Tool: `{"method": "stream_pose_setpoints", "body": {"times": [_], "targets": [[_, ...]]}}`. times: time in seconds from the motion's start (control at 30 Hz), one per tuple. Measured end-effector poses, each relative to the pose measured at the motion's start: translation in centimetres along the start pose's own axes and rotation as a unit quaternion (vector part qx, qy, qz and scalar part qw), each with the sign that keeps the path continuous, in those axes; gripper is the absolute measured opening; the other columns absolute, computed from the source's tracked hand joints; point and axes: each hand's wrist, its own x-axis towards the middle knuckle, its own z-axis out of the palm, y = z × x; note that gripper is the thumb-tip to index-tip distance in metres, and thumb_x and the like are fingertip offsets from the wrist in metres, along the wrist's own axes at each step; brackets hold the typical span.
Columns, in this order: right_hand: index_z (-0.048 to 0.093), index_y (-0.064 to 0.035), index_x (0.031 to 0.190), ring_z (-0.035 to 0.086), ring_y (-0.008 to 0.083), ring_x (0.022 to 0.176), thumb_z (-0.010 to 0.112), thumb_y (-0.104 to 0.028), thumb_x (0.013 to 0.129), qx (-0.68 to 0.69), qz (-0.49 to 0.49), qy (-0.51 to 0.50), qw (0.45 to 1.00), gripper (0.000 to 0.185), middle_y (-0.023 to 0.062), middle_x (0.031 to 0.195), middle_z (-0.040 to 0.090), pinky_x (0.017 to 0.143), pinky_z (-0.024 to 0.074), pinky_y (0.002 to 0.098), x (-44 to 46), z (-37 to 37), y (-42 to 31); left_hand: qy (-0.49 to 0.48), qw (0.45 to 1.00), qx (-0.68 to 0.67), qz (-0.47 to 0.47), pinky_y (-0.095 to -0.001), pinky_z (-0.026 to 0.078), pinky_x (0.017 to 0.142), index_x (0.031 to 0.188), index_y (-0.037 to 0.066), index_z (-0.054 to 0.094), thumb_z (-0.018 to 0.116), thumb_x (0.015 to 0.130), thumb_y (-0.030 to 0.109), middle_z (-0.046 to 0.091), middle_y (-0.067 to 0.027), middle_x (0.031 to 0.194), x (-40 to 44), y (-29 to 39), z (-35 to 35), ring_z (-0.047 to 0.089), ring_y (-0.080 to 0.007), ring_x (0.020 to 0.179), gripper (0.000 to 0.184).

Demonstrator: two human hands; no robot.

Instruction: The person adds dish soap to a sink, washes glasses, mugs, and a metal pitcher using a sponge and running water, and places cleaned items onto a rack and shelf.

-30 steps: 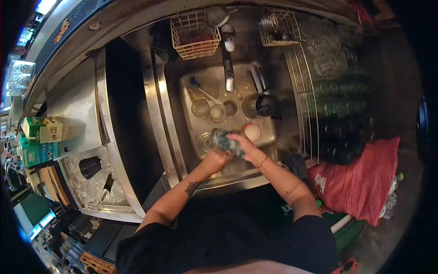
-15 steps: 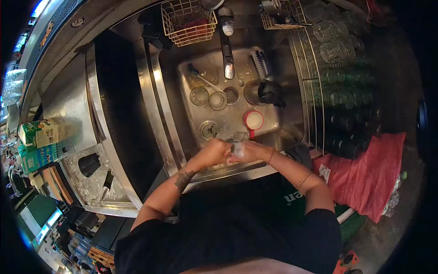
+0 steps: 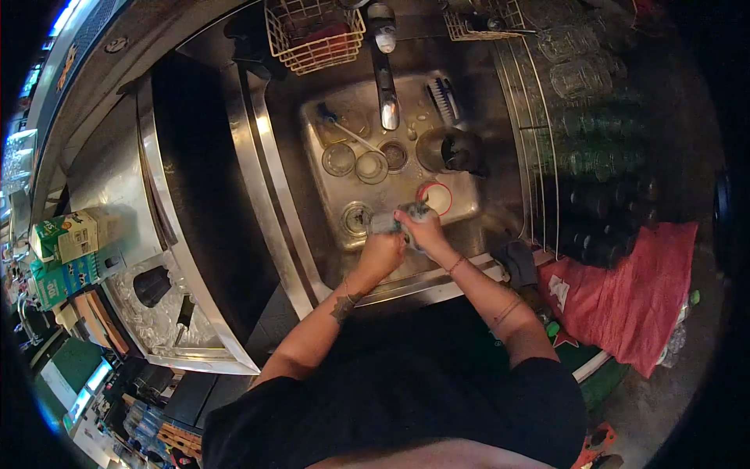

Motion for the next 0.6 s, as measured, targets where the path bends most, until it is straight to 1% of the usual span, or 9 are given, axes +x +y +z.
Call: {"method": "stream_pose_setpoints", "body": {"times": [0.07, 0.1, 0.2, 0.23, 0.33, 0.47, 0.5, 0.57, 0.6], "targets": [[0.061, 0.0025, 0.088, 0.062, 0.0262, 0.069, 0.071, -0.019, 0.073, -0.255, -0.095, 0.075, 0.959, 0.028, 0.0183, 0.077, 0.063, 0.066, 0.0490, 0.0369, 0.1, -0.2, -0.4, 0.016, 0.999, -0.024, -0.031, -0.0441, 0.048, 0.054, 0.080, 0.003, 0.063, 0.057, 0.070, 0.010, 0.057, -0.0172, 0.059, 1.0, 0.4, 0.4, 0.059, -0.0347, 0.057, 0.013], [0.061, 0.0025, 0.088, 0.062, 0.0262, 0.069, 0.071, -0.019, 0.073, -0.254, -0.094, 0.077, 0.960, 0.028, 0.0183, 0.077, 0.063, 0.066, 0.0490, 0.0369, 0.5, -0.1, -0.1, 0.034, 0.996, -0.046, -0.062, -0.0441, 0.049, 0.055, 0.078, 0.003, 0.063, 0.057, 0.070, 0.010, 0.057, -0.0175, 0.059, 1.5, 0.6, 0.4, 0.060, -0.0349, 0.058, 0.012], [0.059, 0.0028, 0.092, 0.063, 0.0277, 0.076, 0.067, -0.022, 0.077, -0.327, -0.380, 0.240, 0.831, 0.031, 0.0211, 0.084, 0.062, 0.062, 0.0466, 0.0410, 1.8, 0.3, 0.9, 0.033, 0.995, -0.053, -0.081, -0.0439, 0.049, 0.055, 0.076, 0.004, 0.063, 0.057, 0.070, 0.009, 0.057, -0.0180, 0.059, 1.6, 0.1, 0.7, 0.060, -0.0348, 0.058, 0.010], [0.059, 0.0028, 0.092, 0.063, 0.0277, 0.076, 0.067, -0.022, 0.077, -0.327, -0.381, 0.241, 0.831, 0.031, 0.0211, 0.084, 0.062, 0.062, 0.0466, 0.0410, 2.2, 0.0, 0.6, 0.017, 0.997, -0.041, -0.068, -0.0437, 0.049, 0.055, 0.075, 0.004, 0.063, 0.057, 0.070, 0.009, 0.057, -0.0182, 0.059, 1.5, -0.4, 0.9, 0.060, -0.0345, 0.058, 0.009], [0.062, 0.0049, 0.090, 0.060, 0.0411, 0.080, 0.067, -0.030, 0.074, -0.483, -0.161, 0.119, 0.852, 0.039, 0.0268, 0.081, 0.061, 0.072, 0.0479, 0.0439, 1.9, -0.3, -2.3, -0.025, 1.000, 0.000, -0.007, -0.0432, 0.049, 0.055, 0.075, 0.004, 0.063, 0.057, 0.069, 0.010, 0.057, -0.0181, 0.059, 0.4, -1.1, 1.0, 0.060, -0.0338, 0.058, 0.009], [0.061, 0.0052, 0.099, 0.061, 0.0379, 0.088, 0.065, -0.039, 0.075, -0.453, 0.075, -0.113, 0.881, 0.050, 0.0267, 0.095, 0.062, 0.077, 0.0483, 0.0422, 6.4, -3.9, -2.5, -0.042, 0.989, 0.073, 0.122, -0.0424, 0.048, 0.054, 0.079, 0.003, 0.062, 0.058, 0.069, 0.010, 0.056, -0.0173, 0.059, -0.8, -1.2, 0.4, 0.059, -0.0326, 0.057, 0.013], [0.061, 0.0052, 0.099, 0.061, 0.0379, 0.088, 0.065, -0.039, 0.075, -0.450, 0.074, -0.110, 0.883, 0.050, 0.0267, 0.095, 0.062, 0.077, 0.0483, 0.0422, 6.1, -4.9, -2.3, -0.017, 0.985, 0.084, 0.149, -0.0422, 0.048, 0.054, 0.081, 0.003, 0.062, 0.058, 0.069, 0.011, 0.056, -0.0168, 0.059, -1.0, -1.1, 0.2, 0.058, -0.0322, 0.057, 0.014], [0.056, 0.0048, 0.108, 0.060, 0.0331, 0.093, 0.068, -0.044, 0.071, -0.114, 0.131, -0.170, 0.970, 0.062, 0.0242, 0.102, 0.061, 0.079, 0.0474, 0.0389, 3.8, -6.8, -3.1, 0.008, 0.979, 0.097, 0.179, -0.0419, 0.048, 0.054, 0.082, 0.003, 0.061, 0.059, 0.069, 0.011, 0.055, -0.0163, 0.059, -1.3, -1.4, 0.3, 0.058, -0.0318, 0.057, 0.016], [0.054, 0.0047, 0.113, 0.059, 0.0307, 0.095, 0.069, -0.046, 0.069, 0.061, 0.152, -0.193, 0.968, 0.069, 0.0230, 0.105, 0.060, 0.080, 0.0469, 0.0373, 3.0, -7.1, -3.1, 0.023, 0.985, 0.061, 0.158, -0.0415, 0.047, 0.053, 0.083, 0.003, 0.060, 0.060, 0.069, 0.012, 0.055, -0.0155, 0.058, -1.5, -2.1, 0.9, 0.057, -0.0318, 0.056, 0.017]]}}
